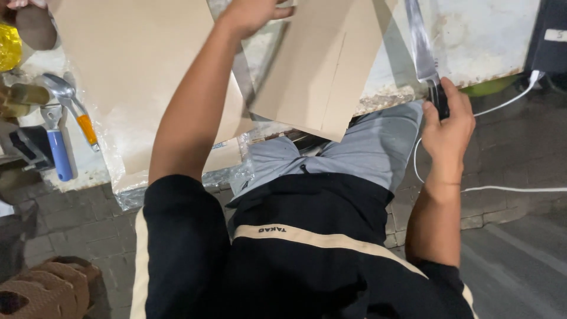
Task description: The person cuts a large sheet of brown paper into smaller rectangles using a knife, then folds and assembles small cardboard boxes. The person places the cut paper pieces inside the assembled boxes and stacks them on the table.
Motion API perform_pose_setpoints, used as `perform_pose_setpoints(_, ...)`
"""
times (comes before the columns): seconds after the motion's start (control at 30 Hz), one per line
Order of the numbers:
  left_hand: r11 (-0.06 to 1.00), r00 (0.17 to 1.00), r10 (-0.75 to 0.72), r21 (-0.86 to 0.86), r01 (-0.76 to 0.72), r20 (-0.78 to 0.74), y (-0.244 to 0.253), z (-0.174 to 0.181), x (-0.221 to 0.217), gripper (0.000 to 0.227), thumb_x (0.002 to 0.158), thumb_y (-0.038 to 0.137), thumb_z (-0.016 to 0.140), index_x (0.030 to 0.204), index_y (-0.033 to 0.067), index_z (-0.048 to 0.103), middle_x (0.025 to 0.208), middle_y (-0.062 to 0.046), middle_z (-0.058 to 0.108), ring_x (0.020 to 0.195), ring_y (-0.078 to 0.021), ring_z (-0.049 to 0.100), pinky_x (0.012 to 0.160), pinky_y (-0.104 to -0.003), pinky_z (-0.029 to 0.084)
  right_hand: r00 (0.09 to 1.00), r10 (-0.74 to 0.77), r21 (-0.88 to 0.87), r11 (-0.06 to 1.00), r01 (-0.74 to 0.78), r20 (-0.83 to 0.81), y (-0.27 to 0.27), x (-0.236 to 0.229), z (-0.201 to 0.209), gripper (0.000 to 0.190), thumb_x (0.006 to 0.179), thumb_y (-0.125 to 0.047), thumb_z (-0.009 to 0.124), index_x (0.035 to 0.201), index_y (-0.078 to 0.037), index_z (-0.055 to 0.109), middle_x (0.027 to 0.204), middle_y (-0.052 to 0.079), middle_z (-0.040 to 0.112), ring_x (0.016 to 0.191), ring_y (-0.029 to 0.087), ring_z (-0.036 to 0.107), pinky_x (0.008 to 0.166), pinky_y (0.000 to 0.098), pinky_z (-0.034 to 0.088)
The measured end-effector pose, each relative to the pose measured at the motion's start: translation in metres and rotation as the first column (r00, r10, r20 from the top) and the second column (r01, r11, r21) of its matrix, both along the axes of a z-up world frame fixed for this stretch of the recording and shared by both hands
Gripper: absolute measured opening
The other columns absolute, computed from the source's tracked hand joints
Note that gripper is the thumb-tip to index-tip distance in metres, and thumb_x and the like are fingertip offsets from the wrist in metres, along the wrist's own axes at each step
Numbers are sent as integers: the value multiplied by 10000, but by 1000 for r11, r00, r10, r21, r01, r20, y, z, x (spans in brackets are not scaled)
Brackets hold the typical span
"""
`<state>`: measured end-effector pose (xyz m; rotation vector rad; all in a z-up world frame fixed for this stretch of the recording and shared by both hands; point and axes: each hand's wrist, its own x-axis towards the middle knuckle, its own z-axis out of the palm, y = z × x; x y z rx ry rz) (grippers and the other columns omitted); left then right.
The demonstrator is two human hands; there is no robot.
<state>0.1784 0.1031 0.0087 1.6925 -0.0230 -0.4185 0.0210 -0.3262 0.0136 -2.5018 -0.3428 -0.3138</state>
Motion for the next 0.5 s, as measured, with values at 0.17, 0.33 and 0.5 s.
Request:
perform_pose_setpoints(0.17, 918, 897, -2, 356, -174, 442, -23, 40, -70, 603, 1059, 469, 466, 1462, 47, 315, 1491, -186, 453, 1381, -310, 461, 1148, -419, 374, 997, -78, 305, 949, 79, -15, -6, -23, -14, 427, 1033, -119, 669, 1403, 54, 547, 1277, 255, 603, 1155, 375, 609, 930, 462, 507)
perform_pose_setpoints(0.33, 555, 986, -100, 830, -57, 135, -91, 44, -149, 1145, 845, 723, 680, 1520, 8, 93, 1544, -241, 237, 1430, -442, 238, 1122, -569, 300, 994, -96, 490, 866, 105, -43, -11, -37, -30, 450, 1021, -91, 686, 1406, 67, 514, 1279, 229, 611, 1146, 280, 598, 969, 387, 516)
perform_pose_setpoints(0.5, 414, 917, -320, 906, -91, 239, -99, 24, -143, 837, 912, 367, 684, 1491, -11, 211, 1517, -262, 283, 1412, -450, 279, 1158, -548, 281, 996, -88, 449, 891, 68, 25, -15, -46, -19, 465, 1042, -137, 668, 1415, 84, 500, 1290, 234, 600, 1159, 299, 585, 967, 405, 512)
